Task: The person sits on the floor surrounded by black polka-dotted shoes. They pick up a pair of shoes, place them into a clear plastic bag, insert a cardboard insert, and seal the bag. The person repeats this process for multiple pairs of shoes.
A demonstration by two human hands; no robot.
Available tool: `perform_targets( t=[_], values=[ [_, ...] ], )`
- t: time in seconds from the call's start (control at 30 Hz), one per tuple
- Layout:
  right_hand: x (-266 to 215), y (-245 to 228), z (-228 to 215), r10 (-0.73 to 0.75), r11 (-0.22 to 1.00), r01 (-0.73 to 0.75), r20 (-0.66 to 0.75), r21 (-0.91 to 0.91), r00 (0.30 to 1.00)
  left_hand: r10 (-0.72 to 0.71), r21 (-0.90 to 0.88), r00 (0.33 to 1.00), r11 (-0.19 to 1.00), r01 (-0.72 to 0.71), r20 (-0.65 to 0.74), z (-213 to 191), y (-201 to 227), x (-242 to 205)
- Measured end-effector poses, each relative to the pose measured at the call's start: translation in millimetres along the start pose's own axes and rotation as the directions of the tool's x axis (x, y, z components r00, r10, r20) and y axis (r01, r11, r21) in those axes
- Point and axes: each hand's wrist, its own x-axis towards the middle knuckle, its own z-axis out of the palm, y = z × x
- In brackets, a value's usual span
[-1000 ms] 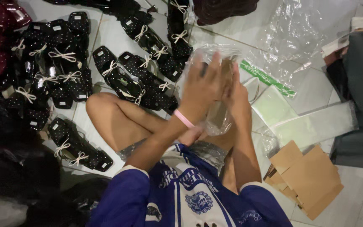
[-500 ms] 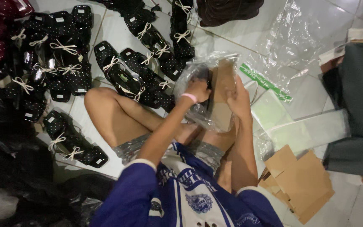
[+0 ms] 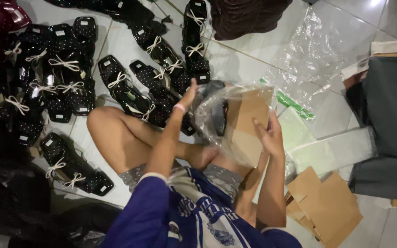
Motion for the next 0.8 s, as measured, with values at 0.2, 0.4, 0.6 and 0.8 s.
perform_targets(
  t=[0.2, 0.4, 0.6, 0.8],
  values=[
    [-20.3, 4.6, -8.2, 0.212, 0.977, -0.212, -0.128, 0.016, 0.969, -0.155, -0.317, 0.965, 0.923, 0.217, 0.21, 13.8, -17.1, 54.2],
    [-21.5, 7.7, -11.4, 0.053, 0.997, -0.056, -0.049, -0.055, 0.997, -0.253, -0.472, 0.902, 0.784, 0.403, 0.35, 14.0, -37.2, 57.5],
    [-2.9, 10.1, -0.8, 0.104, 0.99, -0.112, -0.088, -0.088, 0.991, -0.214, -0.416, 0.976, 0.884, 0.212, 0.043, 20.7, -40.9, 77.8],
    [21.0, -1.8, 13.5, 0.054, 0.988, -0.057, -0.024, -0.147, 0.998, 0.223, 0.585, 0.875, 0.807, 0.081, -0.429, 21.2, 10.5, 23.9]
  ],
)
